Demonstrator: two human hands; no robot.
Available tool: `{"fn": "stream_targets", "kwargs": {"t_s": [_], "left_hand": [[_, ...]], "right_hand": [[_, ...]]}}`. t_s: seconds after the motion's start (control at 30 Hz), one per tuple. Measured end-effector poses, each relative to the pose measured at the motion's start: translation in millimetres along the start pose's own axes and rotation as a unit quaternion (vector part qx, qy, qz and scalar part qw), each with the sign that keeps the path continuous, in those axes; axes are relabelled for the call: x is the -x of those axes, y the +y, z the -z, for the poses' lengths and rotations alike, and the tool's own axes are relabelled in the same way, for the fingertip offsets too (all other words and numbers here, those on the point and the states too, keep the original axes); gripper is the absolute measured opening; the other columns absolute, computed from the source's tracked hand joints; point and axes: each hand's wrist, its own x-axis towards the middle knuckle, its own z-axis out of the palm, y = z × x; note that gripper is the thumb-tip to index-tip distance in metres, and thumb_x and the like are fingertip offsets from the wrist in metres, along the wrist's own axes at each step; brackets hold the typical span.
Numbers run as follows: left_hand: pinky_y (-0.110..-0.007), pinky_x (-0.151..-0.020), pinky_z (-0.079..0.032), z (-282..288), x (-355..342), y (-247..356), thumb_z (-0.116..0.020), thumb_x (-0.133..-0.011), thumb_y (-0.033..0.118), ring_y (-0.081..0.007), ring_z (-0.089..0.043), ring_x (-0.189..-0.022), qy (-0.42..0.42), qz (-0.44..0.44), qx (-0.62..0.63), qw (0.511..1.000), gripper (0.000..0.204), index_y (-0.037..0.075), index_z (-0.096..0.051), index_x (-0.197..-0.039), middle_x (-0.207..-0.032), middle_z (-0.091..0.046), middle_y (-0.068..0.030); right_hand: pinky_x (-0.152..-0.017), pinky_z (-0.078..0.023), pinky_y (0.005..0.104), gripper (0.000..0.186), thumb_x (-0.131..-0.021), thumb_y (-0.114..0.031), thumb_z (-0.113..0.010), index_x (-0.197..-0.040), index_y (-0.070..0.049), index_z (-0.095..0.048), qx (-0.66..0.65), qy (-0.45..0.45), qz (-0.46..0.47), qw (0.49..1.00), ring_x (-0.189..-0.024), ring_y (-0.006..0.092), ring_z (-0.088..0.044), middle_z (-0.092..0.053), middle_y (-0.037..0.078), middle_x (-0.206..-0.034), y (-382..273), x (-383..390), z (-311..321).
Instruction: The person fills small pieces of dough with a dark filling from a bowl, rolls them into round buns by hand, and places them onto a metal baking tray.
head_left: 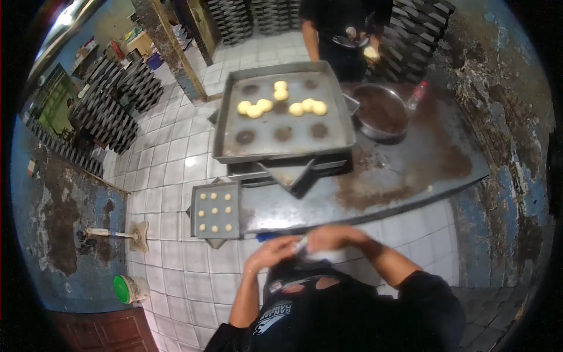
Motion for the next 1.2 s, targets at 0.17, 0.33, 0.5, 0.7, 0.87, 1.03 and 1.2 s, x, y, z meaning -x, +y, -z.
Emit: {"fn": "stream_targets", "kwargs": {"t_s": [0.17,0.33,0.5,0.7,0.87,1.03,1.2], "left_hand": [[-0.037,-0.098,-0.052,72.0,-65.3,165.6,-0.062,-0.099,0.016,-0.0267,-0.066,-0.114,0.159,-0.231,-0.151,0.948,0.035,0.003,-0.065,-0.132,-0.127,-0.068,-0.0167],[-0.036,-0.089,-0.054,104.7,-198.9,189.6,-0.062,-0.099,0.012,-0.023,-0.07,-0.103,0.32,-0.309,-0.181,0.877,0.028,-0.001,-0.067,-0.123,-0.113,-0.073,-0.0131],[-0.031,-0.087,-0.054,60.5,-256.3,167.2,-0.058,-0.103,0.013,-0.015,-0.068,-0.1,0.336,-0.218,0.067,0.914,0.025,-0.005,-0.068,-0.118,-0.102,-0.073,-0.0097],[-0.03,-0.084,-0.053,-41.4,-293.2,201.7,-0.053,-0.107,0.021,-0.0137,-0.064,-0.094,0.329,-0.183,0.36,0.854,0.037,-0.004,-0.056,-0.134,-0.114,-0.067,-0.0083],[-0.028,-0.071,-0.047,-133.7,-317.8,210.9,-0.045,-0.111,0.031,-0.0099,-0.053,-0.079,0.241,-0.148,0.349,0.894,0.032,0.005,-0.061,-0.102,-0.09,-0.059,-0.0015],[-0.029,-0.071,-0.046,-232.2,-348.1,192.7,-0.048,-0.11,0.031,-0.011,-0.055,-0.081,0.267,-0.089,0.259,0.924,0.034,0.004,-0.061,-0.092,-0.087,-0.061,-0.0034],[-0.031,-0.068,-0.048,-281.5,-357.6,183.8,-0.051,-0.108,0.04,-0.0129,-0.058,-0.089,0.219,-0.074,0.237,0.944,0.039,0.003,-0.063,-0.11,-0.1,-0.064,-0.0076]], "right_hand": [[-0.052,-0.039,0.0235,0.035,-0.103,-0.035,-0.06,-0.085,-0.007,-0.067,-0.239,0.407,0.08,0.878,-0.061,0.0067,-0.06,-0.059,-0.001,-0.067,-57.5,51.6,202.5],[-0.079,-0.055,0.0466,0.042,-0.094,-0.035,-0.064,-0.103,0.005,-0.071,0.153,0.617,-0.256,0.729,-0.093,0.0411,-0.071,-0.071,0.03,-0.096,51.3,-39.8,332.2],[-0.084,-0.055,0.049,0.034,-0.084,-0.023,-0.066,-0.102,0.005,-0.073,0.109,0.555,-0.26,0.783,-0.098,0.0445,-0.07,-0.069,0.035,-0.099,51.0,-37.8,328.1],[-0.079,-0.053,0.0456,0.023,-0.087,-0.01,-0.069,-0.104,0.005,-0.064,0.17,0.631,0.003,0.757,-0.092,0.0388,-0.067,-0.066,0.025,-0.108,-11.4,99.6,227.3],[-0.081,-0.057,0.0393,0.02,-0.092,-0.008,-0.067,-0.109,0.003,-0.067,0.066,0.687,0.006,0.724,-0.095,0.0358,-0.069,-0.068,0.021,-0.105,8.9,172.1,161.9],[-0.081,-0.054,0.0279,0.021,-0.098,-0.006,-0.065,-0.116,0.003,-0.067,-0.303,0.677,0.065,0.668,-0.091,0.0126,-0.067,-0.072,0.008,-0.102,108.1,223.0,105.8],[-0.083,-0.055,0.0269,0.026,-0.097,-0.004,-0.064,-0.123,0.002,-0.065,-0.439,0.608,0.054,0.659,-0.093,0.0147,-0.069,-0.073,0.011,-0.105,131.5,289.5,88.1]]}}
